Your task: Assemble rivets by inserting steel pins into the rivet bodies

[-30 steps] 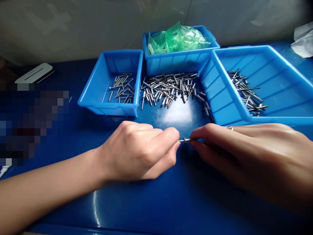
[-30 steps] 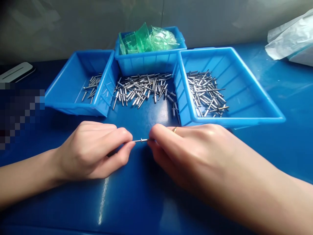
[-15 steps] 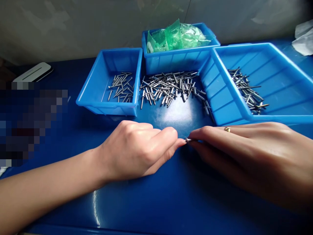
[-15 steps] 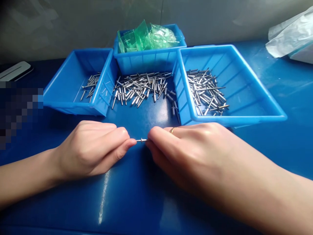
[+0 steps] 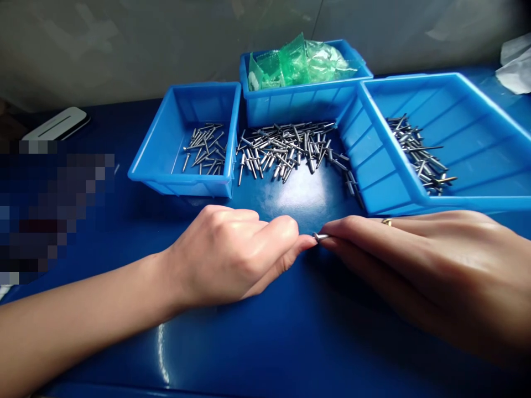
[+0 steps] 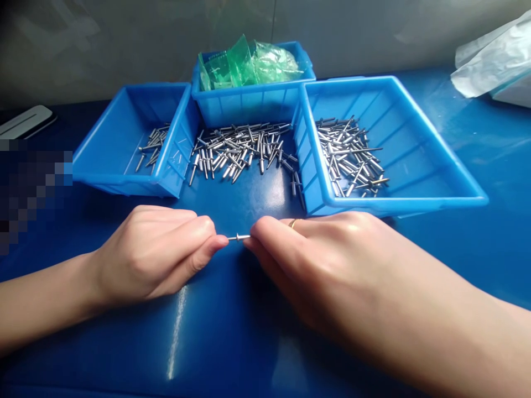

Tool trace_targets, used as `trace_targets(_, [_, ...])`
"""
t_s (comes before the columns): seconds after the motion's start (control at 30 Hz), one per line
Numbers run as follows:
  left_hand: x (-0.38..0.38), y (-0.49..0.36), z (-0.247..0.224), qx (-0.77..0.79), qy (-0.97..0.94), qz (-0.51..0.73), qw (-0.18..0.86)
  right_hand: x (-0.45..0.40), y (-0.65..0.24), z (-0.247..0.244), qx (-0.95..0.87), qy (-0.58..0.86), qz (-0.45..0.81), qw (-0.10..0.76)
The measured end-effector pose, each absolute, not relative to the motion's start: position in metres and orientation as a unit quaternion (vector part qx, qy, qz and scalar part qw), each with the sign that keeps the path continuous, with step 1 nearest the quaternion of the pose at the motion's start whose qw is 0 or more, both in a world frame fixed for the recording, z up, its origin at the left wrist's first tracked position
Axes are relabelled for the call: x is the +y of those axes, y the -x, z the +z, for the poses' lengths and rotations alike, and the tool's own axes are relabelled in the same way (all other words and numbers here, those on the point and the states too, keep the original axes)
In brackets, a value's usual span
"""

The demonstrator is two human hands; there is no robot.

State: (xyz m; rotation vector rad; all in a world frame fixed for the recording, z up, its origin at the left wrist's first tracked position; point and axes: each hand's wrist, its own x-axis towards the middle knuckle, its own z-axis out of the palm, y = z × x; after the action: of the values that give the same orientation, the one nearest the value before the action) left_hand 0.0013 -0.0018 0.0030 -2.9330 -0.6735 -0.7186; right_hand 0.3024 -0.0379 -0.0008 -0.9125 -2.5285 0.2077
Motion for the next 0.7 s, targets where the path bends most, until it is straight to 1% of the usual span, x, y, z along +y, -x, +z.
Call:
trace_targets(0.2, [-0.0034,-0.0039,0.004,-0.221,0.944,-0.245,0.009,-0.0348,-0.3031,-0.0028,-0.92,0.329,0.07,0.2])
trace_targets(0.7, [-0.0023,-0.0038,0.0059,-0.209,0.949,-0.236,0.01,-0.036,-0.3036,0.0001,-0.915,0.331,0.081,0.214])
